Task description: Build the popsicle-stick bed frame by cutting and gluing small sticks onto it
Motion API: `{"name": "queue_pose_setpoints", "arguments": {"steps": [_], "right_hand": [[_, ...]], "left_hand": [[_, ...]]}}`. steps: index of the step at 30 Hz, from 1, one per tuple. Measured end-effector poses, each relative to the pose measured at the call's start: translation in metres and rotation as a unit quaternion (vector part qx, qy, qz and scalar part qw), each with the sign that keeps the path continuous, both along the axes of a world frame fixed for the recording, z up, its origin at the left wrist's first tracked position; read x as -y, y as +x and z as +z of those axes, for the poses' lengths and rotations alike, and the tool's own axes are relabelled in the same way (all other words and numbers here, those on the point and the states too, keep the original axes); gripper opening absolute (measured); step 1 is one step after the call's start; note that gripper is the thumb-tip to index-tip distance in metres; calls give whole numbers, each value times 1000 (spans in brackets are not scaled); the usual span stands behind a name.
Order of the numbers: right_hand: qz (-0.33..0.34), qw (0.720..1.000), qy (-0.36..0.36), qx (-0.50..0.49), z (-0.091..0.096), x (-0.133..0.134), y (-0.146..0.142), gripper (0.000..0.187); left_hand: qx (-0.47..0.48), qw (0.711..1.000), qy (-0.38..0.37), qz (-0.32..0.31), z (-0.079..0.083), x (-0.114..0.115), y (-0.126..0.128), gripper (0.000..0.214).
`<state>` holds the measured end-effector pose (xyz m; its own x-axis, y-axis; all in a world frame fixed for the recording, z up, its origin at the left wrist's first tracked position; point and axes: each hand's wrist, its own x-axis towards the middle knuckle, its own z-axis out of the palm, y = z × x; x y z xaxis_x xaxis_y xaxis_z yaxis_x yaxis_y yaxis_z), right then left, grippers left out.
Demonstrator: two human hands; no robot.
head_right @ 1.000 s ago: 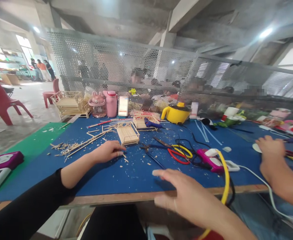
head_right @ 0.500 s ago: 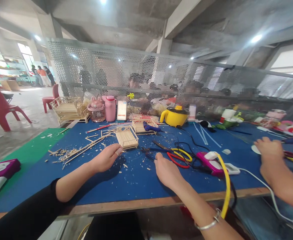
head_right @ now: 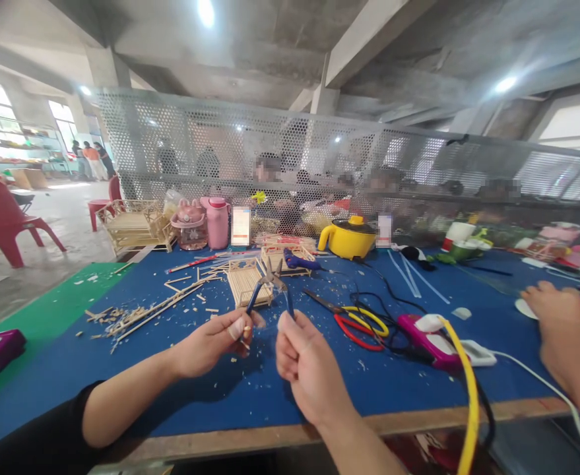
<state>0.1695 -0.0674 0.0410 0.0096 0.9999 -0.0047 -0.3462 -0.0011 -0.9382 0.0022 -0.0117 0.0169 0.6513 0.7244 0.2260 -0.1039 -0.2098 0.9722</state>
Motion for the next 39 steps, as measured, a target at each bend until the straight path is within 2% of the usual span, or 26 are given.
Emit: {"name": "queue_pose_setpoints", "arguments": {"steps": [4, 5, 8, 10, 11, 14, 16, 18, 21, 23, 25, 28, 31, 39], "right_hand": [[-20, 996, 85, 7, -13, -4, -9, 17], [-6, 995, 96, -2, -14, -5, -9, 19], [112, 989, 101, 0, -14, -8, -9, 64], [180, 977, 105, 39, -10, -9, -7, 80], [192, 973, 111, 55, -8, -10, -5, 83], [154, 974, 145, 84, -3, -14, 4, 90], [103, 973, 158, 132, -3, -17, 14, 93], [63, 960, 148, 228, -5, -18, 23, 93], [66, 916, 108, 382, -10, -15, 30, 88], [98, 894, 87, 429, -12, -12, 29, 87], [122, 884, 74, 444, -13, -9, 27, 87], [139, 881, 54, 448, -10, -5, 23, 87], [159, 891, 45, 422, -5, -3, 19, 87], [162, 903, 44, 397, -3, 0, 13, 88]], "left_hand": [[7, 1000, 6, -14, -1, 6, 3, 40], [1, 1000, 16, -17, 0, 7, 2, 41], [-30, 998, 51, -19, 3, 7, 1, 44], [-37, 998, 54, -24, 4, 9, 1, 45], [-29, 998, 37, -30, 4, 10, 2, 45], [36, 997, -67, -27, 4, 11, 6, 42], [72, 989, -121, 34, 3, 9, 7, 42], [84, 980, -137, 116, 4, 3, 7, 43], [92, 973, -125, 171, 3, -5, 5, 41], [94, 973, -109, 180, 3, -9, 3, 40], [86, 973, -83, 200, 2, -10, 2, 39], [61, 967, -32, 244, 0, -7, 1, 38], [46, 960, 9, 276, 1, -4, 0, 36], [17, 953, 50, 298, 1, -1, 1, 35]]}}
